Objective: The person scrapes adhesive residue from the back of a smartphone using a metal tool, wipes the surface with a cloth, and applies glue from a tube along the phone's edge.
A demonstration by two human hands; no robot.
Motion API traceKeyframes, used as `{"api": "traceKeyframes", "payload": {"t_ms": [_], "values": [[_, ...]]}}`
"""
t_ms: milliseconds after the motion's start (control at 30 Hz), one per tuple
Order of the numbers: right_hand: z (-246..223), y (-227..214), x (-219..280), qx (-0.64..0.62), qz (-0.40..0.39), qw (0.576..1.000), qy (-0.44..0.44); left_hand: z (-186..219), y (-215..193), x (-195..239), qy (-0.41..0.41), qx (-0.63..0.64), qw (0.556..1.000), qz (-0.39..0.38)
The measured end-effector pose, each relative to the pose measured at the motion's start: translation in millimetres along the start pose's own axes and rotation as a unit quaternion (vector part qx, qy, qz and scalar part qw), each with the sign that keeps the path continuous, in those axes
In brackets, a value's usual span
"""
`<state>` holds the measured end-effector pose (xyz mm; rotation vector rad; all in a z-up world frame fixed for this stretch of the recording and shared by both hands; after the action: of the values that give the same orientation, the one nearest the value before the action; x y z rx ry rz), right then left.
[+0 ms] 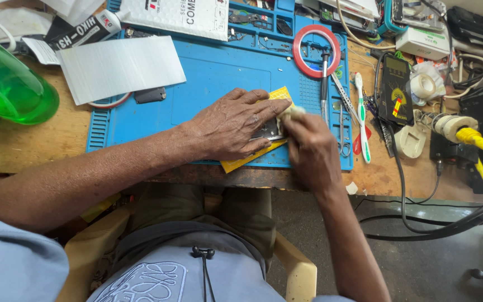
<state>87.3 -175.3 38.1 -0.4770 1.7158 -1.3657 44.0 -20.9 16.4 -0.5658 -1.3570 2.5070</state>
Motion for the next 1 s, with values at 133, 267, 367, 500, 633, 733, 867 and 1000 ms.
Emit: {"api": "traceKeyframes", "payload": {"t_ms": [133,267,367,500,633,733,867,1000], "values": [[21.7,-27.3,32.8,-0.066,-0.059,0.994,0.057,-3.7,-0.3,0.1,-0.004,0.016,1.0,-0.006],[56.0,-54.0,45.9,-0.079,-0.04,0.973,0.211,-2.9,-2.9,-2.1,0.032,0.05,0.998,0.031],[31.4,-67.5,42.4,0.187,0.027,0.978,0.087,-1.9,-34.1,2.8,0.104,0.034,0.984,0.138],[5.2,-52.4,47.6,0.017,0.021,0.983,0.18,-24.5,-64.6,21.9,-0.072,0.086,0.991,0.075],[-19.0,-24.5,50.3,-0.121,-0.009,0.969,0.217,-29.0,-68.3,42.6,-0.178,0.086,0.98,0.02],[-28.4,-28.7,28.1,-0.069,0.055,0.988,0.127,-25.7,-67.6,46.3,-0.157,0.098,0.981,0.052],[-20.1,-26.8,-17.3,-0.083,0.06,0.994,0.034,-22.0,-55.6,35.7,-0.11,0.106,0.983,0.104],[-4.3,-1.7,-52.8,-0.13,-0.03,0.991,0.008,-26.5,-46.8,24.2,-0.087,0.105,0.982,0.131]]}}
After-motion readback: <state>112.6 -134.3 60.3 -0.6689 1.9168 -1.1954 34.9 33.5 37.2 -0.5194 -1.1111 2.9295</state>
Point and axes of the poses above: each hand's wrist, its own x-axis away from the middle knuckle, its own y-axis out of the palm, z = x × y, the point moved 5 cm from there along -x, towards the middle knuckle, and after that the axes turned 14 degrees about x, right-handed, at the moved point
